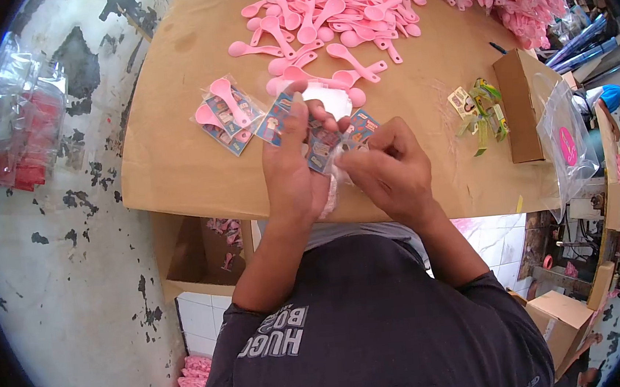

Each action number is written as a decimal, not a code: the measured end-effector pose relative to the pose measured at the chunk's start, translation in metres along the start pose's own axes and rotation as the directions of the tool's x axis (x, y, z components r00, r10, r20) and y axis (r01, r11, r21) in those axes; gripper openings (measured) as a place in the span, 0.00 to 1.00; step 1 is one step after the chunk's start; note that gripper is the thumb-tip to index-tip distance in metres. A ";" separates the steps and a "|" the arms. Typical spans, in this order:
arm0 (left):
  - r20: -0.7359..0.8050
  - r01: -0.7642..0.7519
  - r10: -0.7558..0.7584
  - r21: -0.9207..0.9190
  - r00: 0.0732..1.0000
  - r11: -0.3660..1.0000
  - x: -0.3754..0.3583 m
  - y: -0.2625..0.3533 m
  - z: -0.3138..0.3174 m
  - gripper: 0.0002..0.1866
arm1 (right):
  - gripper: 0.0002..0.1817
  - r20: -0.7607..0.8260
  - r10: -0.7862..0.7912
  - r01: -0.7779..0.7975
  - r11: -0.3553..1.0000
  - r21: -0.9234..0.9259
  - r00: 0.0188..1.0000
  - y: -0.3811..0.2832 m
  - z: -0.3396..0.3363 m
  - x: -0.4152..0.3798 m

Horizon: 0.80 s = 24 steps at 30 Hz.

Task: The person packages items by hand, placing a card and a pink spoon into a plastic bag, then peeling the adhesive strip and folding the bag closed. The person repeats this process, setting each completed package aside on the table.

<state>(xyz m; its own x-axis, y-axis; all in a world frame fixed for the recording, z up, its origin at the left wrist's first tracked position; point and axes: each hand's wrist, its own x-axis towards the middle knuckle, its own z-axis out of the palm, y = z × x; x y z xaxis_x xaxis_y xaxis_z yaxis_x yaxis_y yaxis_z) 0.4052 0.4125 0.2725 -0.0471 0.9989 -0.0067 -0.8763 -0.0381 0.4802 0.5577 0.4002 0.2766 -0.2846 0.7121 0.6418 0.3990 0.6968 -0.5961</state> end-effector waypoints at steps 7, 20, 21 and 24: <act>-0.045 -0.026 0.022 -0.101 0.999 0.995 0.019 0.024 -0.032 0.19 | 0.08 0.008 0.145 -0.144 0.970 0.197 0.989 0.012 -0.045 0.000; 0.024 -0.245 0.245 0.202 0.969 0.948 0.008 0.015 -0.011 0.28 | 0.12 0.069 0.539 -0.528 0.839 -0.130 0.839 0.090 -0.044 0.066; 0.027 -0.243 0.243 0.203 0.970 0.948 0.008 0.014 -0.011 0.28 | 0.14 0.098 0.546 -0.526 0.833 -0.173 0.832 0.100 -0.031 0.068; 0.043 -0.267 0.264 0.200 0.964 0.943 0.007 0.013 -0.010 0.28 | 0.13 0.127 0.537 -0.516 0.840 -0.169 0.834 0.120 -0.009 0.065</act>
<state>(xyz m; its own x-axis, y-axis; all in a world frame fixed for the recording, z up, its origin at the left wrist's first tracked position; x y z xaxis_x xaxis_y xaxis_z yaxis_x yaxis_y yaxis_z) 0.3888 0.4187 0.2694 -0.2560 0.9536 0.1585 -0.7177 -0.2973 0.6296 0.5950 0.5292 0.2511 -0.1336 0.9791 0.1535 0.6291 0.2034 -0.7503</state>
